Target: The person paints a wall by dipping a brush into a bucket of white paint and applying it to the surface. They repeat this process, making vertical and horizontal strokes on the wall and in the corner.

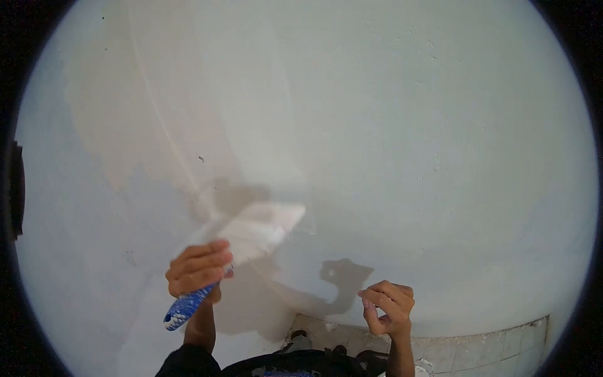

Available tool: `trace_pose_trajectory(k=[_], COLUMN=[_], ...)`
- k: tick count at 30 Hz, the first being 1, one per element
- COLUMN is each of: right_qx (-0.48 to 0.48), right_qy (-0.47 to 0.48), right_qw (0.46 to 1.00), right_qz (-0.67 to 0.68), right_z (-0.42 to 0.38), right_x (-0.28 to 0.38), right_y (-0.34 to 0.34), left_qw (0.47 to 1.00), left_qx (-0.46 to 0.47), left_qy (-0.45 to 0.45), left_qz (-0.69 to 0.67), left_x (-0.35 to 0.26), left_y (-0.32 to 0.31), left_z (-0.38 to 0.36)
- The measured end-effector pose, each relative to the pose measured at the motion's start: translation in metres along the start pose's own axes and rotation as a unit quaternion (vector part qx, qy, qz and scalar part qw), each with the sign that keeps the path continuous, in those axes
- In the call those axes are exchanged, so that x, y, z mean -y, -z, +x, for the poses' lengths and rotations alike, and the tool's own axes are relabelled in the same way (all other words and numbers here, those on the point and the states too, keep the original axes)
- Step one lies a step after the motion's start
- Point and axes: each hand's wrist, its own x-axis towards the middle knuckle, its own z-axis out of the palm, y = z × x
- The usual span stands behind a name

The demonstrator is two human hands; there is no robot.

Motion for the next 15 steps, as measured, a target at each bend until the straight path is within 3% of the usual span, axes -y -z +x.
trace_pose_trajectory(k=[1,2,6,9,11,14,15], right_qx=[0.001,0.002,-0.002,0.004,0.005,-0.012,-0.015], right_qy=[-0.008,-0.019,-0.044,-0.051,-0.061,-0.082,-0.093], right_qw=[1.000,1.000,0.998,0.998,0.997,0.995,0.993], right_qz=[0.007,0.015,0.034,0.046,0.039,0.055,0.068], right_z=[0.008,0.033,0.036,0.042,0.041,0.044,0.048], right_x=[0.021,0.090,0.131,0.170,0.196,0.216,0.251], right_y=[-0.011,-0.053,-0.081,-0.106,-0.120,-0.137,-0.161], left_qw=[0.998,0.994,0.972,0.983,0.985,0.998,0.992], left_qx=[0.021,0.043,0.101,0.102,0.070,-0.006,-0.042], left_qy=[0.050,0.101,0.201,0.150,0.137,-0.051,-0.107], left_qz=[-0.014,-0.029,-0.068,-0.028,-0.073,0.020,0.050], left_x=[-0.007,-0.014,-0.013,0.017,0.026,0.034,0.032], left_y=[0.024,0.105,0.136,0.173,0.211,0.259,0.305], left_z=[-0.003,0.003,-0.018,-0.016,0.011,0.061,0.073])
